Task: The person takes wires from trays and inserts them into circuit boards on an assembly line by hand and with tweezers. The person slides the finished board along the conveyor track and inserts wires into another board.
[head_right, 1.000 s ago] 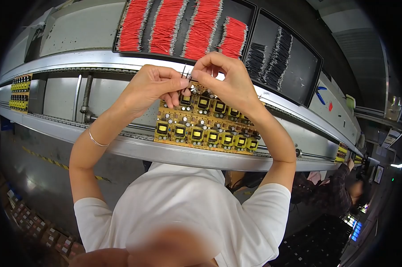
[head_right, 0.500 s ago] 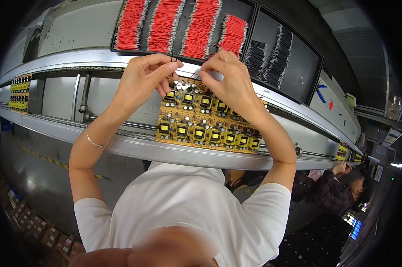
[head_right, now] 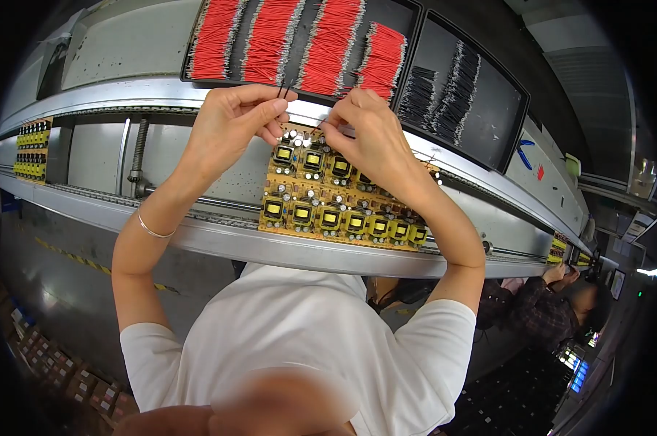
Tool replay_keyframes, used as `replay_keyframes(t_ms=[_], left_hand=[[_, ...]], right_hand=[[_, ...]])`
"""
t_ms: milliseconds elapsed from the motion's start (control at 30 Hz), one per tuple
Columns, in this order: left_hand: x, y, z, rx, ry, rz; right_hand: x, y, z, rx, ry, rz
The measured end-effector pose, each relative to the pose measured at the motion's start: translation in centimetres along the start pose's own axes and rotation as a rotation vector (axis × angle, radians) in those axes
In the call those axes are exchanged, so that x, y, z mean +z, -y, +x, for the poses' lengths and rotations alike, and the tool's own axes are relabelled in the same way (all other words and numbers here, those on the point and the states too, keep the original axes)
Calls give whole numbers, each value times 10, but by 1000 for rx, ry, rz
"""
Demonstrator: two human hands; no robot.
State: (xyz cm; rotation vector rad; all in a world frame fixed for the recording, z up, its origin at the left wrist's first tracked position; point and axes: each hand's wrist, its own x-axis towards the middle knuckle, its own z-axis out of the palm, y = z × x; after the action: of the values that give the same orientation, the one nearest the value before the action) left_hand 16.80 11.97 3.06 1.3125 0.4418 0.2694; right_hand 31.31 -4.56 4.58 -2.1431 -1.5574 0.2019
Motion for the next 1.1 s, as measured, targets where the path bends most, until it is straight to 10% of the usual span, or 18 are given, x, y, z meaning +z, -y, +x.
replay_keyframes(t_ms=[267, 433, 1100], left_hand=[[-4, -6, -2, -13, 39, -15], [-3, -4, -2, -35, 128, 44], [-10, -12, -7, 123, -77, 182]], right_hand=[[-12, 6, 6, -67, 38, -206], [-10, 25, 18, -104, -259, 178], [15, 11, 19, -13, -23, 123]])
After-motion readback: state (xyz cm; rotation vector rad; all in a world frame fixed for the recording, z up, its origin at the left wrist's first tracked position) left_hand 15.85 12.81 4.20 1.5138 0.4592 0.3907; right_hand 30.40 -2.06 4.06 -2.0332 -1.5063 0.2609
